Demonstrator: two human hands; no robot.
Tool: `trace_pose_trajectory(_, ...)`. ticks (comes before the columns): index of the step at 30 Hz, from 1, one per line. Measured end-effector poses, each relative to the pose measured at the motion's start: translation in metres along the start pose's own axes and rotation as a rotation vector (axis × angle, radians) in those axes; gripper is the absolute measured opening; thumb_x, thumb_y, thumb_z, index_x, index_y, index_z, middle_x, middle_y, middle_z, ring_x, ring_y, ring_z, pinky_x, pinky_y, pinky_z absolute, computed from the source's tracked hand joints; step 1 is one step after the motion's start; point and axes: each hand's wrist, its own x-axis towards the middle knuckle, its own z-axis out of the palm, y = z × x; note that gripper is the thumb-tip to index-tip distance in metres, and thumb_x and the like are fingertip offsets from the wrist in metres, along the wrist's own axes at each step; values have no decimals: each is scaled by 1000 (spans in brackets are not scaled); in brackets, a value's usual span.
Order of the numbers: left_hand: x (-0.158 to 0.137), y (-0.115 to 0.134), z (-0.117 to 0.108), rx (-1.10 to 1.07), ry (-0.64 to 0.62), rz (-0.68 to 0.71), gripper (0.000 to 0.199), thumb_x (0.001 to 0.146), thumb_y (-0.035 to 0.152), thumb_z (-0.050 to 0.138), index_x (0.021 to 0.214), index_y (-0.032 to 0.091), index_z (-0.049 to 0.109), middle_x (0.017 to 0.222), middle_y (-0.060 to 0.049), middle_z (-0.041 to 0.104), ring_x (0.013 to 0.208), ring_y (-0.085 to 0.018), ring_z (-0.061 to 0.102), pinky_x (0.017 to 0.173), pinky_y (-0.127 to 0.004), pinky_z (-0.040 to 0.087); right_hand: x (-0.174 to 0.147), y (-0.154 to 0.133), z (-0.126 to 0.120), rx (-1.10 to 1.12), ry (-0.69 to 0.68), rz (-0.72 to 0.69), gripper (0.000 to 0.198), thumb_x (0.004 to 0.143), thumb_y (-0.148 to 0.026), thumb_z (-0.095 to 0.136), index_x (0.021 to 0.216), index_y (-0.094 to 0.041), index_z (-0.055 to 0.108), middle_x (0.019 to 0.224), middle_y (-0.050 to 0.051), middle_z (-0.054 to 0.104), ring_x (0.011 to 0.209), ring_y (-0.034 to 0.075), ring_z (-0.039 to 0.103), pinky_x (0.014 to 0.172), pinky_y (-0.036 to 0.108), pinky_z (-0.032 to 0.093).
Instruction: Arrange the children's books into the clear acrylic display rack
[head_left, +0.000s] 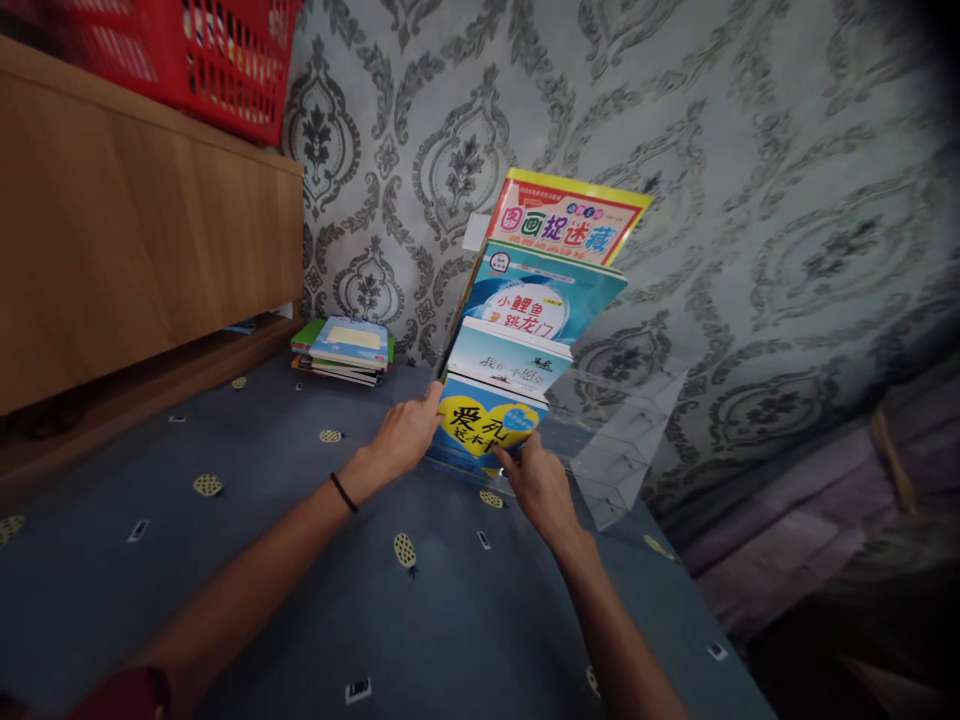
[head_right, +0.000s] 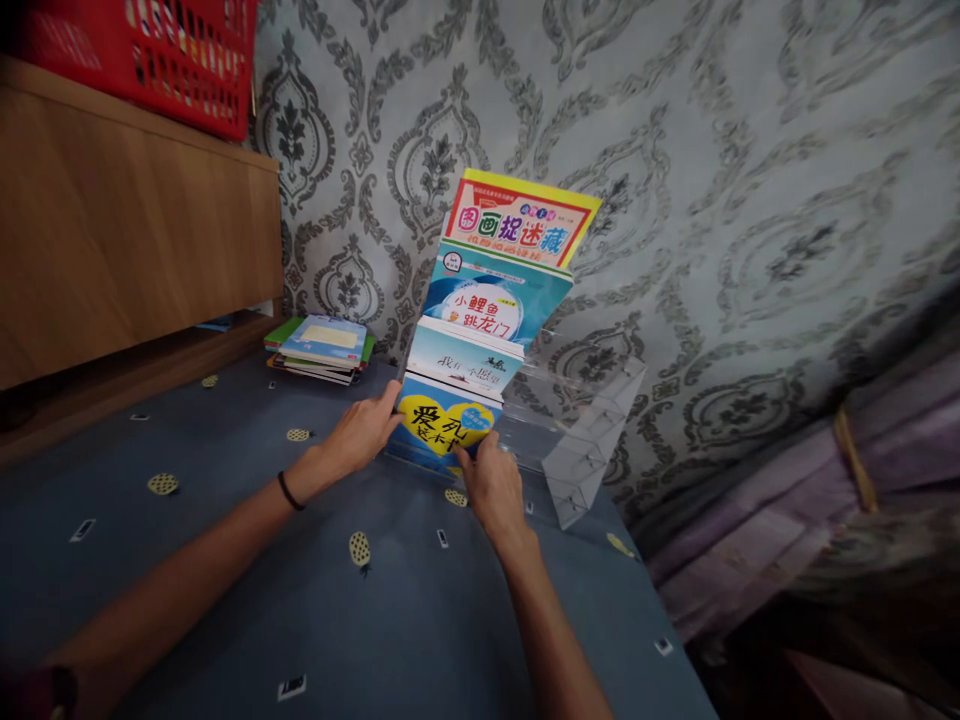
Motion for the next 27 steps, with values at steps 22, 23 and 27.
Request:
trace_pose_trajectory(22, 1, -6, -2, -16, -4, 14, 21, 101, 21, 48, 121, 15, 46, 105, -17, 72, 99, -28, 72, 81, -36, 54, 0, 8, 12, -102, -66, -15, 23, 99, -39, 56, 97, -17, 62, 98, 13, 76, 90, 26, 71, 63, 29, 38)
trace_pose_trajectory(23, 1, -6, -2, -13, -8, 13, 20, 101, 21, 48, 121, 15, 46, 105, -17, 72, 98, -29, 72, 81, -36, 54, 0, 8, 10, -103, -64, -15, 23, 99, -39, 56, 96, -17, 62, 97, 12, 76, 90, 27, 72, 63, 30, 38)
trace_pose_trajectory(27, 1, -7, 0, -11, -4, 27, 20, 101, 18, 45, 121, 14, 46, 107, -18, 72, 99, -29, 71, 82, -37, 54, -2, 6, 6, -87, -68, -25, 21, 99, -37, 56, 93, -18, 64, 96, 11, 77, 91, 27, 72, 64, 30, 39)
